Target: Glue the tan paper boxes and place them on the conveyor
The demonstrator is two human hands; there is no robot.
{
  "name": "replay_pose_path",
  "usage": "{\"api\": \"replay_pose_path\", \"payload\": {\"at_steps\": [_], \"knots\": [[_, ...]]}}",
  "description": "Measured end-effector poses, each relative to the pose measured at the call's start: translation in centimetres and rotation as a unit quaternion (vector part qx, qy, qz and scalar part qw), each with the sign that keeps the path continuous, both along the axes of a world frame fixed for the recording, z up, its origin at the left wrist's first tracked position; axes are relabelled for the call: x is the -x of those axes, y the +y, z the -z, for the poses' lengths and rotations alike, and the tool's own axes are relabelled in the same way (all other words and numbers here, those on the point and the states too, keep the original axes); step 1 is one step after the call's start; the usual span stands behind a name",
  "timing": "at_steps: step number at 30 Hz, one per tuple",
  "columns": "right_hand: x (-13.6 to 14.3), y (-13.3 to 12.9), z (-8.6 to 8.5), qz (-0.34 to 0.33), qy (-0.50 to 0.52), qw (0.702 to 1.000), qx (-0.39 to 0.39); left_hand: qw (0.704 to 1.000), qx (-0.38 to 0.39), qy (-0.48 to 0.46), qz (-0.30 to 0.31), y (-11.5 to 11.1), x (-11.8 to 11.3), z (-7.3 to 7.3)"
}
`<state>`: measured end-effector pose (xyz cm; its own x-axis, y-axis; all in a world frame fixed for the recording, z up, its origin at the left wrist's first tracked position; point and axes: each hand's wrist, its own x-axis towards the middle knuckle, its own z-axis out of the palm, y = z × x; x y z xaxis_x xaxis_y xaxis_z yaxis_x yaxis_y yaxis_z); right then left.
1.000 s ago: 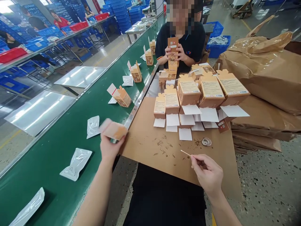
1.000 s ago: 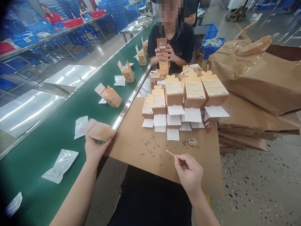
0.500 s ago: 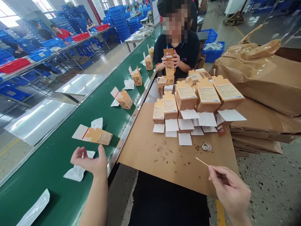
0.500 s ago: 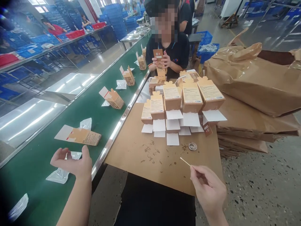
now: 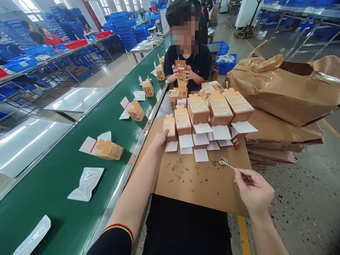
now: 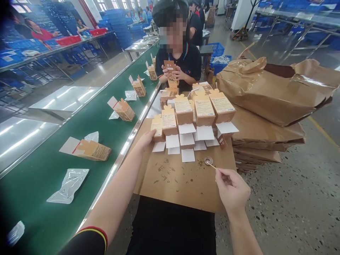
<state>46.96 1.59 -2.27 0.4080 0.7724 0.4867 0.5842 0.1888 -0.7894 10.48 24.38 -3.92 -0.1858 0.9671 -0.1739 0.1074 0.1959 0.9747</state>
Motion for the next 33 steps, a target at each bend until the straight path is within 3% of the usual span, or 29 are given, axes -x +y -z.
{"api": "replay_pose_path", "payload": {"at_steps": [4,8,12,17,20,25,27,30,33], "knots": [[-0.8,1.0,0.7,0.017,-0.013,0.999,0.024,0.996,0.054,-0.025,-0.072,-3.8,3.2,-1.0],[-1.3,2.3,1.0,0.011,-0.056,0.998,0.036,0.988,0.048,-0.074,-0.125,-9.1,5.7,-2.2],[-1.8,2.9,1.5,-0.016,-0.085,0.993,0.075,0.985,0.026,-0.158,-0.071,-13.4,4.9,-2.0],[-1.8,2.3,1.7,0.002,-0.044,0.997,0.066,0.99,0.026,-0.142,0.001,-15.0,3.2,-0.7],[1.2,1.6,1.1,-0.023,0.015,0.999,0.026,0.99,0.026,-0.139,0.024,-14.9,3.4,-0.3],[11.1,2.5,0.7,-0.253,0.049,0.964,0.067,0.989,0.023,-0.14,0.05,-14.5,3.6,0.0],[14.4,3.5,1.4,-0.301,0.045,0.948,0.088,0.988,0.019,-0.142,0.05,-14.4,3.5,0.1],[16.8,4.8,2.6,-0.323,0.034,0.941,0.097,0.988,0.011,-0.145,0.047,-14.5,3.3,0.3],[16.8,5.3,3.1,-0.326,0.027,0.94,0.098,0.988,0.005,-0.146,0.055,-14.7,3.2,0.2]]}}
